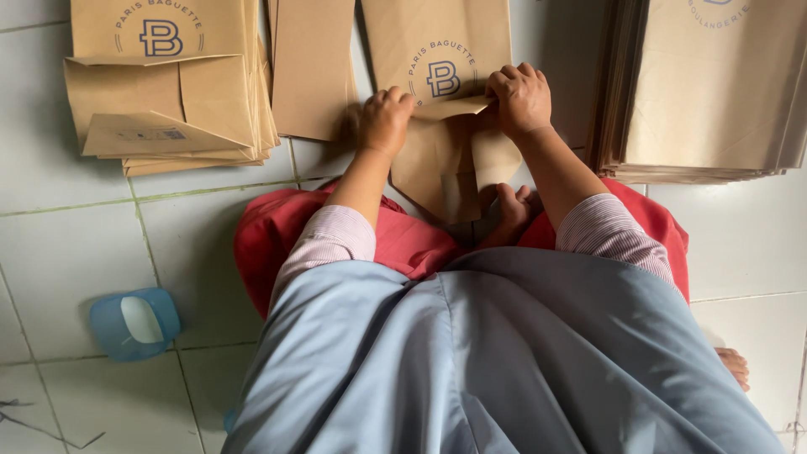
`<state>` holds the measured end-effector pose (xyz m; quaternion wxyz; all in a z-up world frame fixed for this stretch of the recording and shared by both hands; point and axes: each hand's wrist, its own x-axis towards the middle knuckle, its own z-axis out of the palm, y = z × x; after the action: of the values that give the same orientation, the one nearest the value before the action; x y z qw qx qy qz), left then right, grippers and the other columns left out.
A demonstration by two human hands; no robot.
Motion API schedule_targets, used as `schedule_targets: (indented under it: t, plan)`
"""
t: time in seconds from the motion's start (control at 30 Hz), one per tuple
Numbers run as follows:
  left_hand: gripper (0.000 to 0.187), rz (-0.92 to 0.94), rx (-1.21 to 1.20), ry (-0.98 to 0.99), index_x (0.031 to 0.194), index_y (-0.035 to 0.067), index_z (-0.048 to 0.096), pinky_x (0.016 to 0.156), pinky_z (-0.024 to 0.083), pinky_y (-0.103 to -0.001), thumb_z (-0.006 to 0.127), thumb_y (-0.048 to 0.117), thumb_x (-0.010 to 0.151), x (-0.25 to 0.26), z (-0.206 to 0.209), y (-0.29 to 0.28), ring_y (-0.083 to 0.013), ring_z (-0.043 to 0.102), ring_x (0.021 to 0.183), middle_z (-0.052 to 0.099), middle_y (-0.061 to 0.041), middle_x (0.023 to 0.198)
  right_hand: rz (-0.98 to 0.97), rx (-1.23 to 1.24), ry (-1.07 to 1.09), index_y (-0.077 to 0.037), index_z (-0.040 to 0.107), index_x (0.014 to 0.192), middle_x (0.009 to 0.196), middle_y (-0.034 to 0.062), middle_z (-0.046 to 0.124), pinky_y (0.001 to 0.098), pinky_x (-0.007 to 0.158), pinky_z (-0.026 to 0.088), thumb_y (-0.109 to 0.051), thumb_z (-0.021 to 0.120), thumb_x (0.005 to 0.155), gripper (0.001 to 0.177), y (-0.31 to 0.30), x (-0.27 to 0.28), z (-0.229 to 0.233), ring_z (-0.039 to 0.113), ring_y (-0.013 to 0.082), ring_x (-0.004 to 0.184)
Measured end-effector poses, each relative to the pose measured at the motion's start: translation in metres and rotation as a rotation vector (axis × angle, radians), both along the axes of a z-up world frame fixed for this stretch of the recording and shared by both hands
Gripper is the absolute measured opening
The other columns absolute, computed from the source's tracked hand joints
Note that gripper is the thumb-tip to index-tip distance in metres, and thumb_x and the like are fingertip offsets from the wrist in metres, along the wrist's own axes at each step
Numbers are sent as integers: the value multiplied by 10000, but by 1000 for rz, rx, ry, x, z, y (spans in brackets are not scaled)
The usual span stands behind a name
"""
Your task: Folding and gluing paper bags to assemble the bottom section
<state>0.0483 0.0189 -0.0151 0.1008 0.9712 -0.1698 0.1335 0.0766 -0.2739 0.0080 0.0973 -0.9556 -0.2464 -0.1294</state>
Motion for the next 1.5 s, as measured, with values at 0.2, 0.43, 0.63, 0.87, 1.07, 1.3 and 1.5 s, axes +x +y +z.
schedule_targets:
  t: [0.2,0.43,0.63,0.87,1.07,1.3,1.5]
  plan:
    - [118,-17,197,-174,923,127,646,514,515,-379,659,78,817,-38,-17,-18,-262,605,691,570,-72,876,-31,15,-35,-210,647,890,875,-42,612,378,640,451,-125,662,882,86,-2,-12,-6,539,250,844]
    - [266,166,228,-114,1200,213,644,685,489,-461,578,205,943,-74,9,-34,-249,630,821,607,-26,1034,60,-19,220,-246,715,1270,1184,39,633,484,641,572,-173,612,984,313,-14,-27,17,555,326,1081]
    - [422,72,321,157,1333,367,630,887,428,-558,569,214,944,-74,11,-34,-282,577,998,574,-50,1168,182,-94,452,-163,596,1489,1530,174,488,582,1169,308,12,523,917,603,-29,-36,19,434,386,1406]
    - [276,190,273,-23,1175,247,693,921,429,-570,523,199,963,-88,20,-56,-388,560,1069,567,-137,1104,98,-278,214,-54,627,1305,1242,127,652,440,942,502,-160,496,899,439,6,-61,30,591,344,1115]
    - [890,157,157,650,1616,86,348,1244,39,-691,754,474,925,-103,63,-62,-470,157,1564,214,-279,1663,-77,-353,339,-142,527,1514,1443,92,452,499,1019,509,-507,672,957,682,18,-73,27,472,325,1343]
    - [859,93,104,524,1563,44,421,1271,135,-635,826,347,868,-85,38,-51,-422,214,1563,192,-254,1677,-15,-200,370,-208,468,1592,1605,160,325,538,1188,298,-275,633,1012,606,35,-73,40,282,394,1496]
    - [366,50,-3,314,1329,84,591,1192,259,-679,676,151,980,-71,21,-50,-343,417,1482,369,-147,1630,58,-193,484,-198,345,1652,1728,78,230,567,1262,229,-324,530,1028,663,46,-63,8,201,360,1577]
